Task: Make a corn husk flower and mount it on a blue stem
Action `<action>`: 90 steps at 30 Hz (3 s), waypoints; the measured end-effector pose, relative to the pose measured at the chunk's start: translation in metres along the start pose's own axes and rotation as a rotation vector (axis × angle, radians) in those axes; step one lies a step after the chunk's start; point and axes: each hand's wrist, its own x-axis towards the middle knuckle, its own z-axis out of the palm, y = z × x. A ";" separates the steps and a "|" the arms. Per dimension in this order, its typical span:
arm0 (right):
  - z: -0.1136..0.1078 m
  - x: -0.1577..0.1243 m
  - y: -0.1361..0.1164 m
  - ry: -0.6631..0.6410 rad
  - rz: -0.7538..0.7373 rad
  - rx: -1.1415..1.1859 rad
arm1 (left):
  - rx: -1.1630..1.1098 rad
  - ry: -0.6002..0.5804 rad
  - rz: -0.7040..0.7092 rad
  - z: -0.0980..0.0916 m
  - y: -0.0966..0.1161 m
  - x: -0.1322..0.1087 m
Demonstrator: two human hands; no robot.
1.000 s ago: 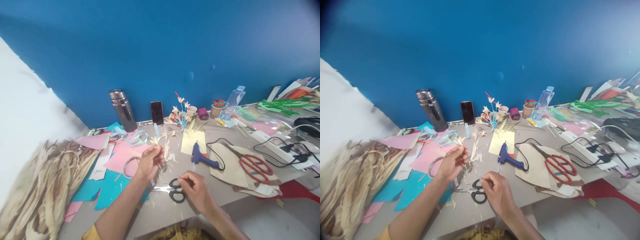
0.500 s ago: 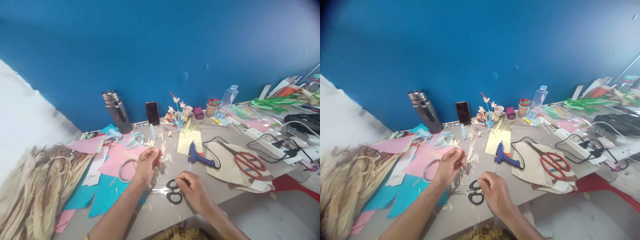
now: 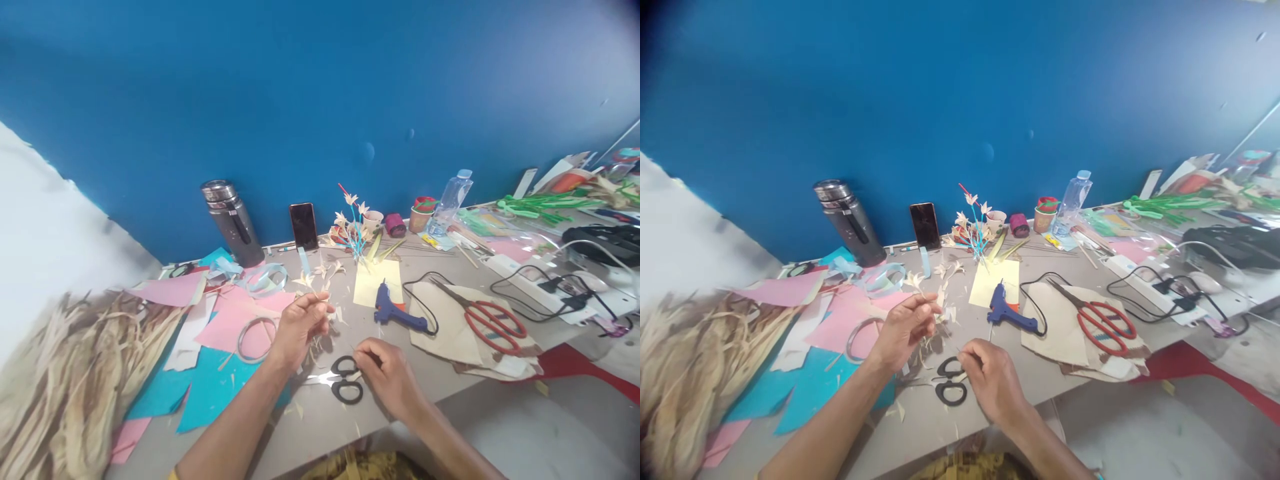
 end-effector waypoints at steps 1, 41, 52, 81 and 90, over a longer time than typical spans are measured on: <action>-0.002 0.001 -0.001 0.012 -0.007 -0.001 | 0.010 -0.024 -0.023 0.001 -0.001 0.000; -0.021 -0.009 0.012 0.099 -0.056 0.022 | 0.241 0.133 0.162 0.001 -0.013 0.002; -0.031 -0.003 0.008 0.085 -0.080 0.016 | 0.314 0.099 0.247 0.005 -0.005 0.000; 0.000 0.034 -0.025 0.070 -0.009 0.128 | 0.414 -0.080 0.117 0.012 -0.012 -0.010; -0.006 0.033 -0.023 0.000 -0.003 0.070 | 0.519 -0.234 0.069 0.007 -0.001 -0.005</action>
